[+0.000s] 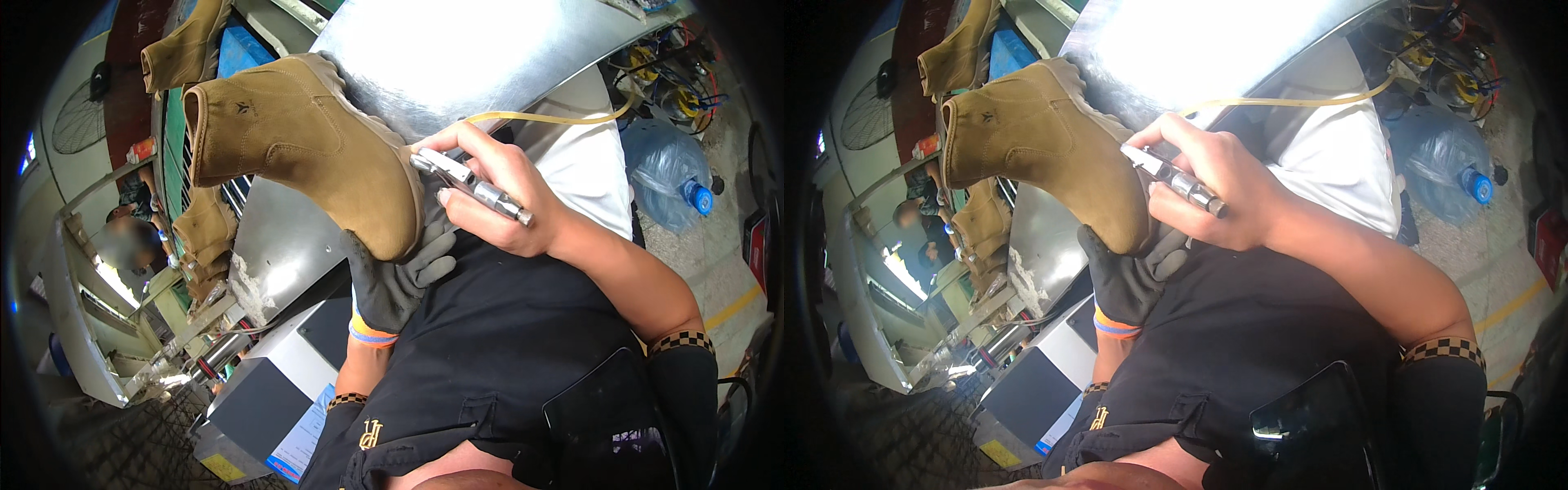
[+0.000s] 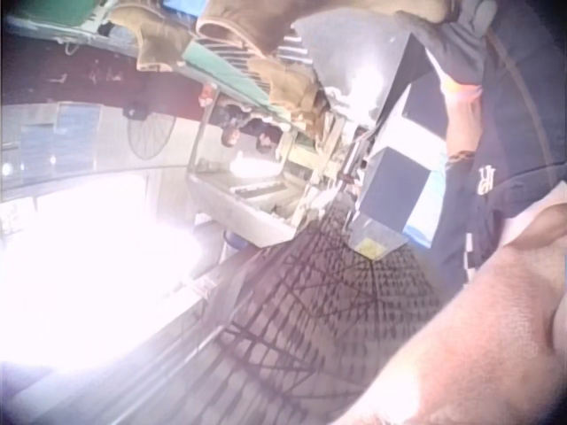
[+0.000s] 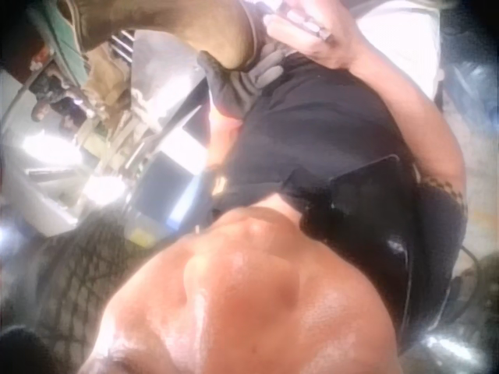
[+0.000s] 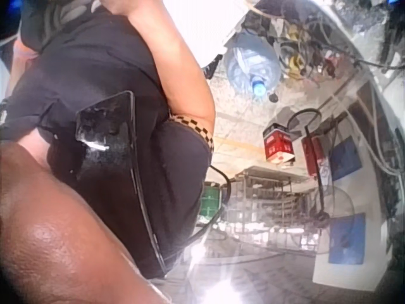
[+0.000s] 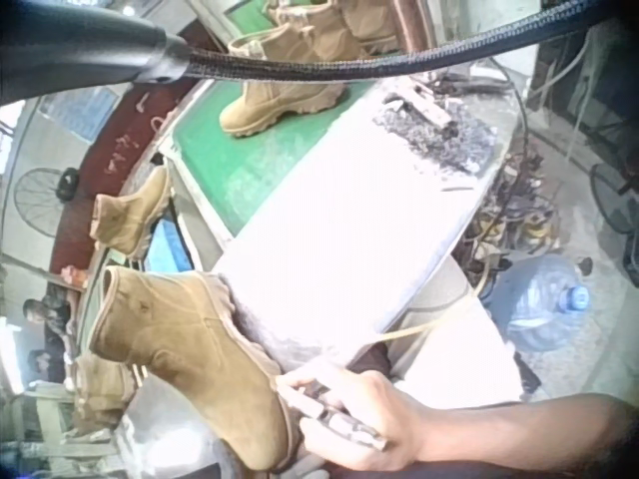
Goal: The person cleans a series of tan boots one by one using a pneumatic air tool and their gloved hands, then places each cleaned boot onto a conveyor belt.
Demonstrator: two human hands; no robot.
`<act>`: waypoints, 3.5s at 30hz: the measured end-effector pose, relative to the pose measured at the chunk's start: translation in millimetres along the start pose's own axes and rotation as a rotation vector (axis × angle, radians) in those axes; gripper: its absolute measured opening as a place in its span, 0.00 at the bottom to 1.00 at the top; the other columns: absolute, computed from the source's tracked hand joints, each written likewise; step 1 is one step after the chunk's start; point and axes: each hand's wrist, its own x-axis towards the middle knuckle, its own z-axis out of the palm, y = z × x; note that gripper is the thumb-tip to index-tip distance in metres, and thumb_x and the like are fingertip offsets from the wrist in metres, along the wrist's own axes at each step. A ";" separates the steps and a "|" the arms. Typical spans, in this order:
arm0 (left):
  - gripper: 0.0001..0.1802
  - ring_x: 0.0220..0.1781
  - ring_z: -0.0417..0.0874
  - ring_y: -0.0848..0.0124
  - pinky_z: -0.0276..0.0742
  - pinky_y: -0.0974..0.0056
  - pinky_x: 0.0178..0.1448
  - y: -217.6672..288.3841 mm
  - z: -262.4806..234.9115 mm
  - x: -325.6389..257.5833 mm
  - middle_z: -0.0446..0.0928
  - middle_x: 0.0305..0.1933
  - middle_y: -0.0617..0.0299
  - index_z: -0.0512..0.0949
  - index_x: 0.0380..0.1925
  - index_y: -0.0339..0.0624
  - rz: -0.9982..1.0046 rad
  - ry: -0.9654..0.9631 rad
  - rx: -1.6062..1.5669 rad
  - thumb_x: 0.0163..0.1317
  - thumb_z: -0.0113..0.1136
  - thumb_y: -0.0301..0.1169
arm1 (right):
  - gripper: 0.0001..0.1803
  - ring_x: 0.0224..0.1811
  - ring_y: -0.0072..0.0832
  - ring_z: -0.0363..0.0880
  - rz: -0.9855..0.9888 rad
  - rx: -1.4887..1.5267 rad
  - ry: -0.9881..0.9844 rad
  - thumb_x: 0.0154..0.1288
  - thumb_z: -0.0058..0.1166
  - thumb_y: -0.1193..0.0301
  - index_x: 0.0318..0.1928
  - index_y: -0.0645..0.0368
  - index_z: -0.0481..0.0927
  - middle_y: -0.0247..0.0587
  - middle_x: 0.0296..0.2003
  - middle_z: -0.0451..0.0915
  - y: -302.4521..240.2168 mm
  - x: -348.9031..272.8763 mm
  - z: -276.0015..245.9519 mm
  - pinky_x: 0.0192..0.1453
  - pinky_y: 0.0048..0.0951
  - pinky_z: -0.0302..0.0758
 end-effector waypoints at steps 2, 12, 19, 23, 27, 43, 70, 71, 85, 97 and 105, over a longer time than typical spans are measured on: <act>0.50 0.65 0.73 0.42 0.84 0.48 0.56 -0.5 2.5 2.1 0.64 0.71 0.47 0.52 0.73 0.46 -0.016 -0.040 -0.010 0.63 0.41 0.70 | 0.22 0.19 0.20 0.73 0.011 -0.019 -0.012 0.58 0.52 0.70 0.53 0.63 0.70 0.36 0.18 0.76 -5.9 -5.6 -4.3 0.27 0.26 0.67; 0.61 0.64 0.76 0.54 0.78 0.53 0.62 -3.7 22.8 9.5 0.68 0.66 0.41 0.52 0.72 0.33 -0.122 -0.171 0.063 0.56 0.37 0.77 | 0.20 0.19 0.17 0.67 0.185 -0.098 -0.078 0.57 0.52 0.72 0.52 0.63 0.71 0.33 0.17 0.72 -37.2 -35.3 -19.3 0.26 0.25 0.63; 0.63 0.64 0.76 0.56 0.77 0.55 0.63 -11.1 47.4 24.5 0.70 0.65 0.43 0.52 0.71 0.33 -0.120 -0.289 0.082 0.53 0.35 0.79 | 0.20 0.22 0.10 0.64 0.179 -0.175 -0.001 0.57 0.49 0.76 0.53 0.63 0.74 0.25 0.25 0.71 -55.7 -35.5 -27.7 0.27 0.19 0.62; 0.64 0.64 0.76 0.55 0.74 0.54 0.66 -13.6 52.8 38.9 0.69 0.66 0.42 0.49 0.72 0.34 -0.170 -0.431 -0.078 0.53 0.33 0.80 | 0.18 0.17 0.11 0.62 0.282 -0.122 0.046 0.59 0.47 0.75 0.51 0.63 0.74 0.26 0.20 0.69 -77.7 -30.7 -27.7 0.22 0.18 0.59; 0.64 0.67 0.73 0.54 0.68 0.52 0.71 -15.5 63.8 51.6 0.66 0.68 0.40 0.47 0.73 0.34 -0.209 -0.644 -0.310 0.52 0.32 0.80 | 0.18 0.15 0.11 0.60 0.253 -0.093 0.165 0.60 0.46 0.76 0.51 0.64 0.73 0.25 0.18 0.66 -71.9 -37.8 -24.2 0.20 0.18 0.57; 0.60 0.52 0.79 0.62 0.77 0.62 0.56 -8.2 76.3 120.6 0.77 0.52 0.48 0.66 0.62 0.28 -0.143 -0.808 -0.311 0.57 0.30 0.79 | 0.26 0.21 0.15 0.69 -0.297 -0.445 0.370 0.57 0.51 0.80 0.59 0.64 0.68 0.35 0.23 0.76 7.7 -50.8 8.1 0.28 0.20 0.66; 0.18 0.49 0.83 0.66 0.80 0.61 0.56 163.0 42.4 26.8 0.81 0.53 0.55 0.78 0.52 0.32 1.202 0.160 1.338 0.67 0.54 0.33 | 0.20 0.29 0.19 0.79 -0.539 -0.285 0.615 0.62 0.52 0.69 0.54 0.61 0.74 0.36 0.24 0.80 -22.5 75.3 -152.9 0.37 0.23 0.74; 0.17 0.51 0.82 0.66 0.78 0.61 0.58 165.8 70.7 44.5 0.80 0.54 0.57 0.77 0.53 0.34 0.984 -0.090 0.779 0.68 0.52 0.31 | 0.22 0.33 0.32 0.84 -0.532 -0.284 0.630 0.61 0.58 0.64 0.55 0.54 0.75 0.44 0.29 0.83 -18.8 77.5 -156.3 0.38 0.30 0.75; 0.30 0.52 0.82 0.65 0.75 0.63 0.61 148.1 244.1 122.1 0.80 0.52 0.51 0.74 0.57 0.27 0.861 -0.515 1.361 0.65 0.60 0.43 | 0.21 0.31 0.30 0.84 -0.462 -0.147 0.611 0.61 0.53 0.71 0.57 0.55 0.73 0.42 0.27 0.83 -23.3 78.5 -154.5 0.39 0.29 0.75; 0.32 0.55 0.80 0.63 0.74 0.61 0.62 -19.8 117.3 9.0 0.79 0.54 0.50 0.72 0.59 0.28 0.381 -1.501 1.209 0.63 0.62 0.43 | 0.24 0.31 0.24 0.80 -0.362 -0.098 0.593 0.65 0.50 0.71 0.62 0.65 0.70 0.38 0.30 0.81 -31.0 81.5 -150.0 0.35 0.24 0.77; 0.34 0.56 0.79 0.61 0.73 0.59 0.63 -59.6 63.0 -19.2 0.78 0.56 0.50 0.70 0.61 0.29 0.443 -1.583 1.032 0.62 0.64 0.42 | 0.23 0.28 0.24 0.82 -0.380 -0.127 0.503 0.61 0.53 0.71 0.57 0.67 0.72 0.41 0.28 0.81 -25.0 96.6 -89.0 0.24 0.26 0.79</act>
